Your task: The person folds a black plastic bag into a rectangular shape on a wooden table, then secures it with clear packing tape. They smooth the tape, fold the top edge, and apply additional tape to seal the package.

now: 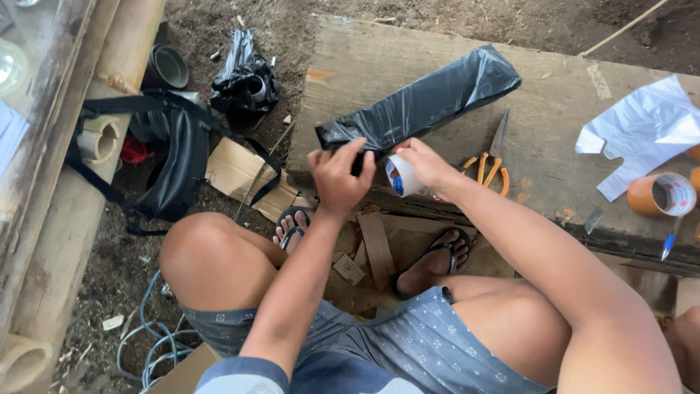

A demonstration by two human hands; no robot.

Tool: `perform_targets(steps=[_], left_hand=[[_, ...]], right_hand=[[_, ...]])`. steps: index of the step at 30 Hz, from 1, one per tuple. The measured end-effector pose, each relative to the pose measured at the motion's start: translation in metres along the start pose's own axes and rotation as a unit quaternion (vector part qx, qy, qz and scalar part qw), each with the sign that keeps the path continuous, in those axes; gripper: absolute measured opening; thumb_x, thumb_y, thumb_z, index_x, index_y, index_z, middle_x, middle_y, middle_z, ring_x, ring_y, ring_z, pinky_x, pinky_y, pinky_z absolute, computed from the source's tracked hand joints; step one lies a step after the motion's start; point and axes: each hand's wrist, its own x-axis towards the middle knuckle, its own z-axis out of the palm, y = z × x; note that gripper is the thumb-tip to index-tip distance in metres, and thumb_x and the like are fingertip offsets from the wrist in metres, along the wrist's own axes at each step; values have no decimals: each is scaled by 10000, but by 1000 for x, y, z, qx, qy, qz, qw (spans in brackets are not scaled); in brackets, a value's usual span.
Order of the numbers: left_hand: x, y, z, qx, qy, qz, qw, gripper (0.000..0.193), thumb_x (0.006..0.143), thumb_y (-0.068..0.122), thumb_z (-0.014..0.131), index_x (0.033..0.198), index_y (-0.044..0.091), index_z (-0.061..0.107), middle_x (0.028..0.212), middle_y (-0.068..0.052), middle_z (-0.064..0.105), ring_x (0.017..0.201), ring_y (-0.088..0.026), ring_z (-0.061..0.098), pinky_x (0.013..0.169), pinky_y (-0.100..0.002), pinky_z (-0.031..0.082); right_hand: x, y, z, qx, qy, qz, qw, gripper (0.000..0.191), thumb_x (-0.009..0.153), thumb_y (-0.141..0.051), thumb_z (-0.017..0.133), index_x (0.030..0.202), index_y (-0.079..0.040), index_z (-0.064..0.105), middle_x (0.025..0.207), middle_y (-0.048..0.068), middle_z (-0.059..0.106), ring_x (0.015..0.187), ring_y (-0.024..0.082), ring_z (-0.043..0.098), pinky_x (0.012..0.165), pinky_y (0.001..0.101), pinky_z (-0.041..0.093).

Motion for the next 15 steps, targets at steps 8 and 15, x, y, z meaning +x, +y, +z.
perform_targets(steps=[8,15], left_hand=[[34,30,-22,-124,-9,-205,971,202,974,162,731,1113,70,616,609,1,586,511,-158,563,527,-337,444],[64,18,18,57,-225,102,967,717,903,520,684,1490,165,476,1496,-141,514,1413,-367,422,1131,-597,238]], right_hand=[[-44,-10,-1,-76,98,-4,992,482,971,-440,629,1216,-84,416,1006,73,574,832,131,499,656,356,431],[-52,9,-8,-171,28,-74,982,357,1008,-451,570,1065,-101,616,918,1,654,835,73,556,768,257,457]])
